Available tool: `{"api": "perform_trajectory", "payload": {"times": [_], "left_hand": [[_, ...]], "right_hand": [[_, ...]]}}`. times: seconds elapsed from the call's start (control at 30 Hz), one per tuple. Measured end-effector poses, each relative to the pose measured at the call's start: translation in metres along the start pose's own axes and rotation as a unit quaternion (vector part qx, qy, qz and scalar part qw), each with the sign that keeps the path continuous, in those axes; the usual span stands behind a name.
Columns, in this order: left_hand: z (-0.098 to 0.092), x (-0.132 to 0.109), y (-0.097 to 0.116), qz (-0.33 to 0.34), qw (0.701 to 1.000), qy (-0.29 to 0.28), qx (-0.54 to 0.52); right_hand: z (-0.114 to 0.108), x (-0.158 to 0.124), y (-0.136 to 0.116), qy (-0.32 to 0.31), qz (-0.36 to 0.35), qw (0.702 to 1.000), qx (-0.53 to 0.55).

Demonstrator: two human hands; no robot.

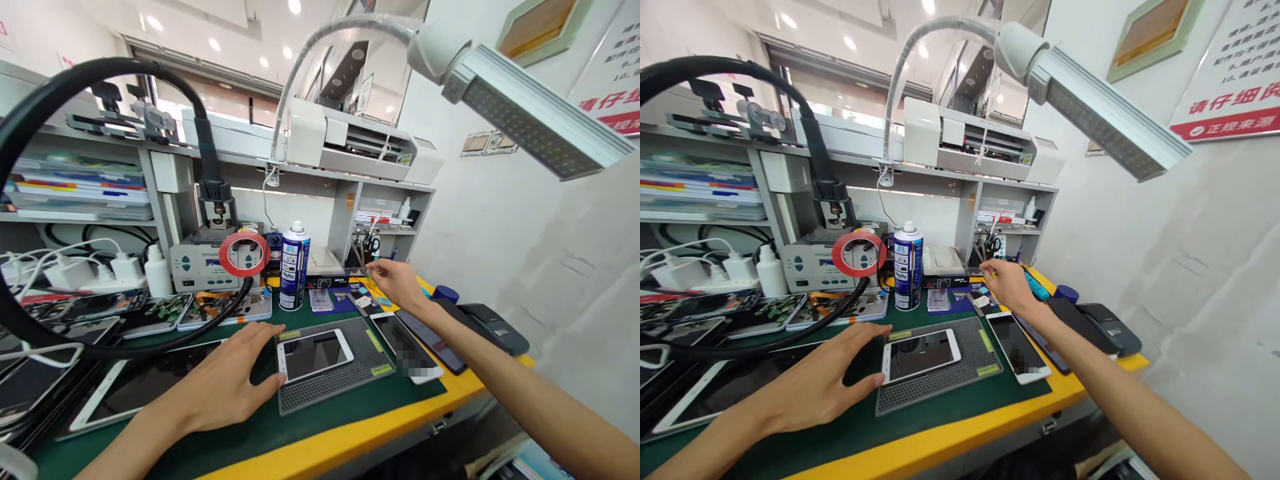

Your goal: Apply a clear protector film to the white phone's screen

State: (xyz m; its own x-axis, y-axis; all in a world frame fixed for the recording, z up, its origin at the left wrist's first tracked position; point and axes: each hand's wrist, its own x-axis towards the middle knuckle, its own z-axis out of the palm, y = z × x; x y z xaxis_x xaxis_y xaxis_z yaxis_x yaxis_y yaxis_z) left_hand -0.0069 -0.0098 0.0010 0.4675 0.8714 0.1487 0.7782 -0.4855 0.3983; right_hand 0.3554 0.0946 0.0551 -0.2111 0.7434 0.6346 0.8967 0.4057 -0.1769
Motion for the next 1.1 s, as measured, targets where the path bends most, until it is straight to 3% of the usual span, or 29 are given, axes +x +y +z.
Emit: {"api": "perform_trajectory", "payload": {"times": [0.23,0.43,0.57,0.7,0.93,1.0,1.1], "left_hand": [[0.005,0.003,-0.002,-0.025,0.995,0.091,-0.044],[-0.013,0.006,0.004,-0.038,0.996,0.064,-0.056],[-0.021,0.016,0.019,-0.061,0.995,0.067,-0.049],[-0.024,0.029,0.03,-0.039,0.997,0.058,-0.031],[-0.015,0.039,0.025,-0.015,0.996,0.061,-0.062],[-0.014,0.039,0.026,-0.014,0.996,0.051,-0.068],[-0.017,0.037,0.031,-0.023,0.997,0.02,-0.067]], "right_hand": [[0.018,-0.048,-0.028,0.098,-0.163,0.965,0.179],[0.035,-0.054,-0.054,0.143,-0.253,0.922,0.255],[0.042,-0.048,-0.057,0.152,-0.284,0.908,0.269],[0.048,-0.044,-0.053,0.151,-0.295,0.905,0.267],[0.042,-0.054,-0.039,0.087,-0.307,0.914,0.252],[0.033,-0.056,-0.035,0.015,-0.283,0.927,0.245],[0.021,-0.052,-0.032,-0.161,-0.17,0.936,0.264]]}}
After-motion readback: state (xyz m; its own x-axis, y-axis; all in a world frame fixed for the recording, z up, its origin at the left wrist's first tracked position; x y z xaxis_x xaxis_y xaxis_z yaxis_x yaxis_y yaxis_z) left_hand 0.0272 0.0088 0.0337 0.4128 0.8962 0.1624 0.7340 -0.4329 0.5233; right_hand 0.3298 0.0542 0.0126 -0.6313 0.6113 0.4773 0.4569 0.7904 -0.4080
